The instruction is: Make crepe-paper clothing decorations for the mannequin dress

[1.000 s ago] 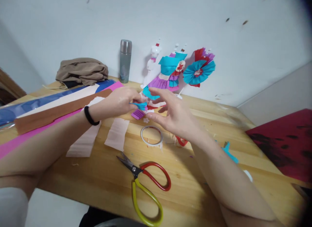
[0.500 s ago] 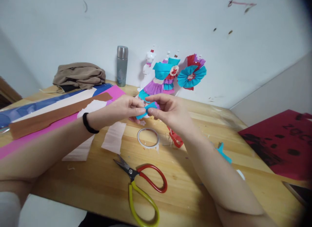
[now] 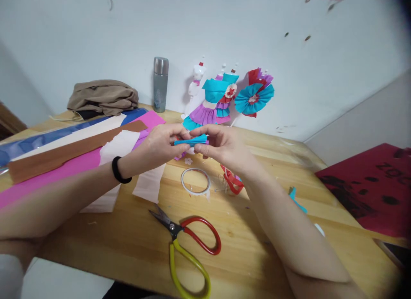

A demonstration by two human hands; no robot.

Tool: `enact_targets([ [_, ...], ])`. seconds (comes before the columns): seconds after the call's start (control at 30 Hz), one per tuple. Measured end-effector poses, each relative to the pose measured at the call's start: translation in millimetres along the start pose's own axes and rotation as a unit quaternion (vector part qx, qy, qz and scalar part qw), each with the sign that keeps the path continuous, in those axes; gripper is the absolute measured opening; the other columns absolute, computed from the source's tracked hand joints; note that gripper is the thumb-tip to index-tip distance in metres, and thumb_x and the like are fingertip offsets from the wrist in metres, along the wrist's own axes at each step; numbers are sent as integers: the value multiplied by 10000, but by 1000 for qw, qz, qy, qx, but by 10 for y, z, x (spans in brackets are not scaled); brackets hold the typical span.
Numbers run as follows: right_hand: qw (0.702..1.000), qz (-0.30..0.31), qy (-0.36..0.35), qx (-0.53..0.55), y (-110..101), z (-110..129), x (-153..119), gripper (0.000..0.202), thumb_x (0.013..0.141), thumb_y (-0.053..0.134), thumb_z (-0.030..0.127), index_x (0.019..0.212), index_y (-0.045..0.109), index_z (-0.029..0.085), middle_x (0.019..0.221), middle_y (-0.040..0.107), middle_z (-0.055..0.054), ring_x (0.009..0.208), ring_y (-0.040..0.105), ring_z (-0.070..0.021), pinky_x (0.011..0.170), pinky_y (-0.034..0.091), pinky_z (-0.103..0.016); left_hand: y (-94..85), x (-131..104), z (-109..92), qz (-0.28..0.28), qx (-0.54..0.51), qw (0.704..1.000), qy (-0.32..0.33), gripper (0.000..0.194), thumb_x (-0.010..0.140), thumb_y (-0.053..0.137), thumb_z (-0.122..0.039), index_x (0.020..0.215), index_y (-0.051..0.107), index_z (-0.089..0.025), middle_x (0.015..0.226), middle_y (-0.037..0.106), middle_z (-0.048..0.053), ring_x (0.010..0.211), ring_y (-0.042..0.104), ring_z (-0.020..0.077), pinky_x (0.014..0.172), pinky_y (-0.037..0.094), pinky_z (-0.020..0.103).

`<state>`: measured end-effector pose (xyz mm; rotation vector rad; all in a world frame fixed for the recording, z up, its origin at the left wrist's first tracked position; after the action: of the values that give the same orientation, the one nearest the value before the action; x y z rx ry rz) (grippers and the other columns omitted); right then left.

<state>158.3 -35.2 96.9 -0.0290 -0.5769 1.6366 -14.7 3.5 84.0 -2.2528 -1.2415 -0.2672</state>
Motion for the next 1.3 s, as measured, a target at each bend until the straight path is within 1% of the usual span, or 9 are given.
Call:
enact_targets([
  [0.13, 1000, -10, -12, -25, -3, -11, 4, 162, 708, 703, 313, 810, 651, 199, 718, 651, -6, 618, 587, -163, 548, 486, -304, -11, -20, 15, -56, 66, 996, 25, 189, 770, 728, -314, 886, 686, -171, 898, 733, 39, 816, 696, 162, 709, 584, 246],
  [0.4, 1000, 2, -12, -9, 69, -16, 5, 171, 682, 699, 308, 768, 580, 220, 723, 654, 7, 611, 593, -164, 549, 465, -294, 19, -33, 70, -58, -5, 998, 5, 205, 736, 723, -304, 856, 635, -163, 930, 722, 56, 842, 709, 177, 740, 608, 287],
  [0.63, 989, -45, -84, -115, 66, -35, -1, 79, 756, 645, 256, 782, 583, 215, 761, 651, -6, 665, 557, -158, 640, 447, -310, 33, -60, 46, -64, -66, 996, -12, 216, 728, 695, -227, 919, 597, -198, 929, 718, 54, 820, 717, 197, 664, 616, 303],
  [0.8, 968, -63, -149, -192, 71, -15, -30, 32, 803, 558, 198, 806, 549, 228, 816, 653, -13, 721, 573, -165, 669, 451, -308, 24, -56, 74, -105, 3, 990, 98, 212, 751, 739, -329, 816, 608, -176, 1093, 699, 105, 1044, 666, 218, 926, 564, 367],
  [0.9, 958, -70, -165, -223, 71, 3, -46, 63, 823, 547, 200, 875, 559, 234, 900, 668, -38, 816, 616, -192, 735, 488, -335, 24, -60, 89, -112, 32, 986, 121, 218, 786, 718, -362, 802, 597, -182, 1113, 691, 109, 1079, 650, 220, 966, 545, 377],
  [1.0, 959, -74, -156, -224, 69, -4, -51, 129, 831, 573, 241, 959, 570, 239, 938, 670, -43, 812, 622, -205, 739, 505, -359, 29, -60, 93, -111, 9, 989, 99, 271, 767, 743, -369, 908, 601, -187, 1110, 686, 90, 1050, 667, 217, 943, 564, 371],
  [1.13, 957, -78, -153, -234, 55, -42, -38, 106, 847, 557, 251, 949, 585, 242, 930, 672, -41, 842, 622, -213, 761, 507, -370, 58, -51, 105, -86, -85, 992, 35, 488, 702, 803, -362, 1107, 584, -202, 1127, 687, 70, 944, 708, 202, 824, 607, 330],
  [1.23, 967, -49, -156, -196, 23, -55, -23, 161, 830, 600, 256, 990, 595, 238, 943, 675, -35, 829, 625, -208, 767, 517, -373, 65, -52, 117, -77, -105, 991, 32, 413, 726, 789, -345, 1062, 610, -185, 1047, 714, 61, 898, 716, 197, 773, 602, 311],
  [1.3, 984, 0, -129, -126, -2, -47, -14, 223, 809, 649, 271, 1023, 589, 244, 973, 678, -35, 835, 642, -213, 773, 534, -382, 46, -62, 121, -94, -62, 992, 59, 303, 748, 770, -322, 979, 646, -171, 957, 720, 50, 853, 703, 188, 767, 585, 313],
])
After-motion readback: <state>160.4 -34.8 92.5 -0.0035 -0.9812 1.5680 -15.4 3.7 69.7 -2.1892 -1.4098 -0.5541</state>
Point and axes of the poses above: each hand's wrist, its own x-axis towards the middle knuckle, its own y-axis out of the palm, z = x × y, the point moved 2 cm from there along x, towards the middle knuckle
